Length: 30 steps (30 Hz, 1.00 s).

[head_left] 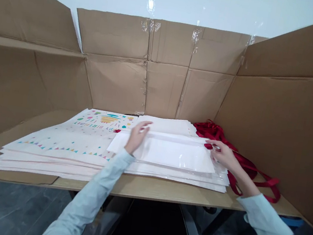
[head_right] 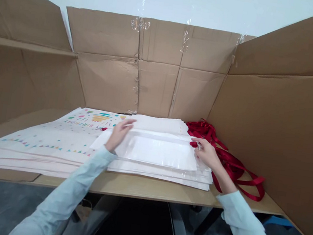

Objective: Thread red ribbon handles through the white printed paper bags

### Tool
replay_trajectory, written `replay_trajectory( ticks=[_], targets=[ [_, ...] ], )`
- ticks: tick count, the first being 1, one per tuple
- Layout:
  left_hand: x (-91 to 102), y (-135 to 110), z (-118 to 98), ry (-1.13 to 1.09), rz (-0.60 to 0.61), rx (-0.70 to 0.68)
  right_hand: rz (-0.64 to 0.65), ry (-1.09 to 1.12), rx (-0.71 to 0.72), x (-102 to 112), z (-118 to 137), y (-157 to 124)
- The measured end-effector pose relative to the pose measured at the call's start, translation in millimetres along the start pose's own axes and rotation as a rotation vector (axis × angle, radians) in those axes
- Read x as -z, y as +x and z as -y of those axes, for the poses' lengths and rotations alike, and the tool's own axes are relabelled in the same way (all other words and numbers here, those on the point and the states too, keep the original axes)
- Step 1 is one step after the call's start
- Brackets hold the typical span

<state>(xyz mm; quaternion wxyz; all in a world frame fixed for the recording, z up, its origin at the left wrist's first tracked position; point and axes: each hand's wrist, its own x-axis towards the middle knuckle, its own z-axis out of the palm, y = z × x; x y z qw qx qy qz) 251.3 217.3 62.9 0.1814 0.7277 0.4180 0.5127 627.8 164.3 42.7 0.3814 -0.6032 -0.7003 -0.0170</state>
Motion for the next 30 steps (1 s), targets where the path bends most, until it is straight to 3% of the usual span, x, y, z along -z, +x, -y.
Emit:
replay_trajectory(
  ticks=[3, 4, 6, 8, 10, 13, 19, 22, 26, 30],
  targets=[
    [78.6, -3, 48, 0.099, -0.249, 0.244, -0.035, -0.115, 0.147, 3, 15, -7],
    [98.5, -3, 61, 0.118, -0.260, 0.317, -0.049, -0.149, 0.191, -2, 24, -9],
    [125.5, -2, 81, 0.108, -0.094, 0.394, -0.039, -0.195, 0.270, -21, 44, -11],
    [136.9, -1, 92, 0.013, 0.128, 0.410, -0.013, -0.247, 0.322, -48, 64, -11],
    [139.1, 0, 98, -0.103, 0.294, 0.406, -0.021, -0.331, 0.312, -75, 79, -8],
    [139.7, 4, 103, -0.148, 0.365, 0.387, -0.099, -0.463, 0.247, -103, 87, -5],
    [145.6, 15, 108, -0.011, 0.460, 0.249, -0.172, -0.523, 0.268, -113, 76, -7],
    [135.6, 11, 110, -0.043, 0.394, 0.205, -0.207, -0.520, 0.261, -116, 74, -9],
    [113.7, -3, 118, -0.354, 0.190, 0.393, -0.246, -0.518, 0.248, -120, 74, -11],
    [101.8, -13, 127, -0.489, 0.174, 0.493, -0.256, -0.521, 0.253, -120, 74, -11]
  ],
)
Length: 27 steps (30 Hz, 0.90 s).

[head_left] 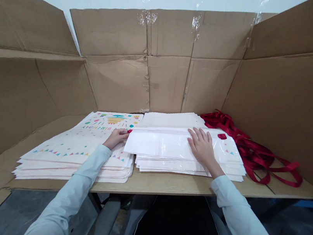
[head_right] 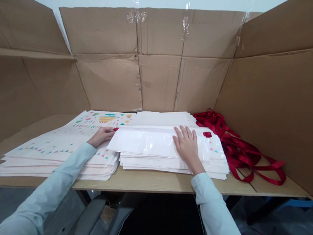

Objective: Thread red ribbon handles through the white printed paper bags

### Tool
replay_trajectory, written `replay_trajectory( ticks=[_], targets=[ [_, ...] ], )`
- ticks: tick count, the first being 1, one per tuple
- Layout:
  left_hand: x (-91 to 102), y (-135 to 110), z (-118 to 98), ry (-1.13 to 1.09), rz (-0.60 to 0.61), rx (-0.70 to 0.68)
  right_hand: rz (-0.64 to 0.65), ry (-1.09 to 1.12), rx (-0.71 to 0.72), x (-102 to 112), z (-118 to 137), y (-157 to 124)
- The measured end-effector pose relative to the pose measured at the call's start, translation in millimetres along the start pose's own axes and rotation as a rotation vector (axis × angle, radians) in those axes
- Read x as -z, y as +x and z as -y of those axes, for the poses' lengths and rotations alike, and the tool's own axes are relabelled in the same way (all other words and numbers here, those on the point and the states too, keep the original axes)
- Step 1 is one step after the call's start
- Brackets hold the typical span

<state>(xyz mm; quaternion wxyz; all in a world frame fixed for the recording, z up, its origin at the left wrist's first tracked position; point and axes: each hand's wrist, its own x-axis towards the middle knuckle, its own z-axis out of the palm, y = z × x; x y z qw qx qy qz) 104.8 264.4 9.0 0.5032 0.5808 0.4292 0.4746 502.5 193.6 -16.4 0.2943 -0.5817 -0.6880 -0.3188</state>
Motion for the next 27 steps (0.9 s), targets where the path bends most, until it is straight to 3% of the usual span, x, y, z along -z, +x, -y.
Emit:
replay_trajectory(
  ticks=[9, 20, 27],
  targets=[
    [3.7, 2.6, 4.0, -0.191, -0.013, 0.081, -0.025, 0.000, 0.002, -1.2, -0.8, -0.6],
    [2.6, 1.3, 2.4, -0.261, 0.011, 0.130, -0.035, 0.019, 0.005, -3.7, -1.5, -1.9],
    [0.5, 1.4, 3.6, -0.241, -0.043, 0.089, -0.038, 0.027, 0.000, -2.7, -0.6, -1.9]
  ],
)
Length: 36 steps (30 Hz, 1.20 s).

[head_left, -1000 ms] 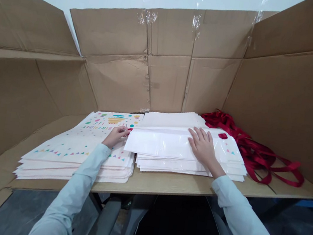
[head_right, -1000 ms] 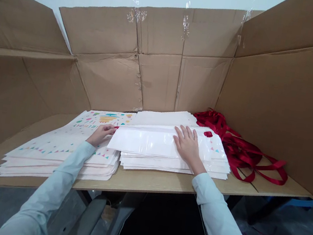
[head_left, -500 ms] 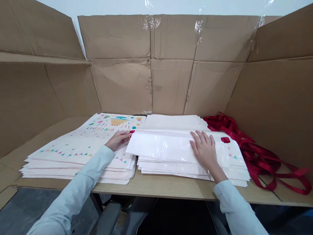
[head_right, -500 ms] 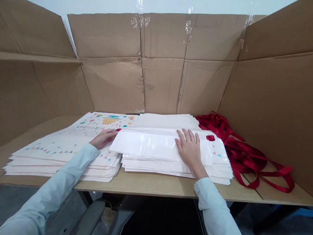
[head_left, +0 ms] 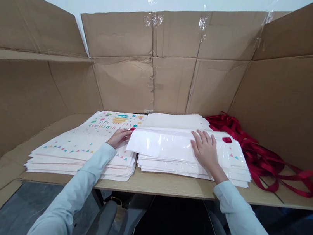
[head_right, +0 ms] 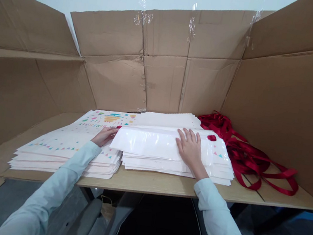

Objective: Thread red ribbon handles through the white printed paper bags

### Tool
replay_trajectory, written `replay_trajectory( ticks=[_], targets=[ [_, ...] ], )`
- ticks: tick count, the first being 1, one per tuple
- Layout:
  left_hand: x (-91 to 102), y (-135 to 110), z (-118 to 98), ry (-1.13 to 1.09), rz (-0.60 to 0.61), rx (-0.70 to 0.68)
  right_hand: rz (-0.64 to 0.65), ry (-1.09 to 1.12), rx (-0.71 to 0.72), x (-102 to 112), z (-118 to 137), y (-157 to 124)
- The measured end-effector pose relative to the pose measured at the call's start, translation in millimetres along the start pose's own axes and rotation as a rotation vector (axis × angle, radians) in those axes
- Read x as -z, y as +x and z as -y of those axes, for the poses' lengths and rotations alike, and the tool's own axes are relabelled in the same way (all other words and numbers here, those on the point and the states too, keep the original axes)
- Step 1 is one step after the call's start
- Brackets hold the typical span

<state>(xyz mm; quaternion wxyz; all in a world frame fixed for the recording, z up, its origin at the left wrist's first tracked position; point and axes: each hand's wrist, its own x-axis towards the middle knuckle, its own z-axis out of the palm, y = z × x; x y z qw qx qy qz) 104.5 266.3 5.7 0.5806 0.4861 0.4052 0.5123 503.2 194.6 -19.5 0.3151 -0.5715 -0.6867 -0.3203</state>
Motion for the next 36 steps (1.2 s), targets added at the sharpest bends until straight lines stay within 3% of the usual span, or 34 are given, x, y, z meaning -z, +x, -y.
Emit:
replay_trajectory(
  ticks=[11, 24, 36],
  targets=[
    [-9.1, -7, -2, 0.014, -0.042, -0.055, 0.001, 0.004, -0.002, 1, 0, 0],
    [-9.5, -9, -6, 0.020, -0.041, -0.027, -0.008, 0.014, -0.003, 0, 0, -1],
    [-9.5, -4, 0, 0.081, -0.175, -0.143, -0.004, 0.008, -0.012, 2, 2, -1]
  ],
)
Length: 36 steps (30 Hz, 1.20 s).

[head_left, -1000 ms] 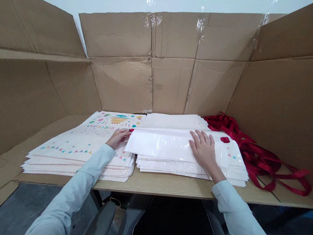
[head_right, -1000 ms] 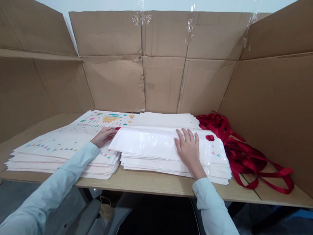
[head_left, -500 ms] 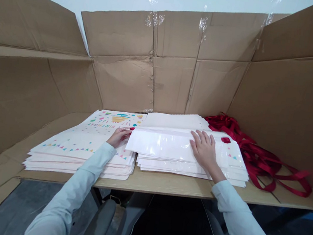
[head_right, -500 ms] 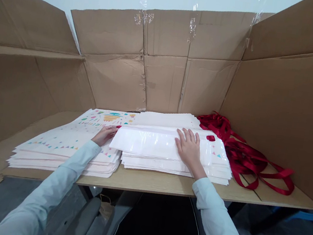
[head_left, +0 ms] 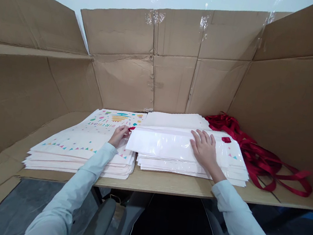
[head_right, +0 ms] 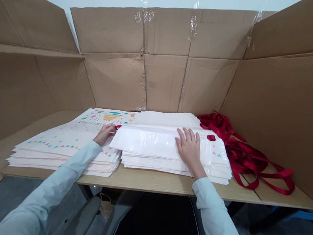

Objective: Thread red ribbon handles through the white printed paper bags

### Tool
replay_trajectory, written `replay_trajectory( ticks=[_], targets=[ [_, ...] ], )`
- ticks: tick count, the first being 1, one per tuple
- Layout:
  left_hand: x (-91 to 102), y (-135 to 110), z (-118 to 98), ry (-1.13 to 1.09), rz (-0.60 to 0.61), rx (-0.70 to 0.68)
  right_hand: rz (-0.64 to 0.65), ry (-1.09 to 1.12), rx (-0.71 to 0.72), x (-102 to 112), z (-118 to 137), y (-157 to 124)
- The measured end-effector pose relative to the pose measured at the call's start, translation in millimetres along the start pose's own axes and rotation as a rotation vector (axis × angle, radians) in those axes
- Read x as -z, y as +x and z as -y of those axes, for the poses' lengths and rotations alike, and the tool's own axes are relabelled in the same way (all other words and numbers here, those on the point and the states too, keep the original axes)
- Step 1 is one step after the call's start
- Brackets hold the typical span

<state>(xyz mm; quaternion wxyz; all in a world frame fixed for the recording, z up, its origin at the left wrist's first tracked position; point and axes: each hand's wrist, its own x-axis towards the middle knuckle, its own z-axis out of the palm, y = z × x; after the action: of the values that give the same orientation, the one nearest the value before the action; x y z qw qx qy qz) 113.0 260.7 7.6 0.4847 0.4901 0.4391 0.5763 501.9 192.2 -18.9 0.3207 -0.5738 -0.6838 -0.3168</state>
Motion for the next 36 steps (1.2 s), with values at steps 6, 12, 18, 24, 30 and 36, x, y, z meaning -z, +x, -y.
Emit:
replay_trajectory(
  ticks=[6, 12, 18, 24, 30, 36],
  targets=[
    [6.9, 4, 1, -0.016, -0.094, -0.108, 0.002, 0.018, -0.003, -2, -1, -1],
    [2.3, -3, -3, 0.109, 0.018, -0.219, -0.005, 0.022, -0.001, -1, 0, 0],
    [1.5, 1, 2, 0.092, -0.006, -0.205, -0.006, 0.007, 0.001, 0, 0, 1],
    [2.0, 3, 3, -0.021, 0.002, -0.078, -0.014, -0.008, 0.003, 0, 0, 0],
    [5.2, 3, -3, -0.079, 0.028, 0.105, 0.000, -0.016, 0.018, 2, -1, 0],
    [42.2, 4, -43, -0.193, -0.174, 0.270, 0.035, -0.008, 0.019, 5, -1, 3]
  ],
)
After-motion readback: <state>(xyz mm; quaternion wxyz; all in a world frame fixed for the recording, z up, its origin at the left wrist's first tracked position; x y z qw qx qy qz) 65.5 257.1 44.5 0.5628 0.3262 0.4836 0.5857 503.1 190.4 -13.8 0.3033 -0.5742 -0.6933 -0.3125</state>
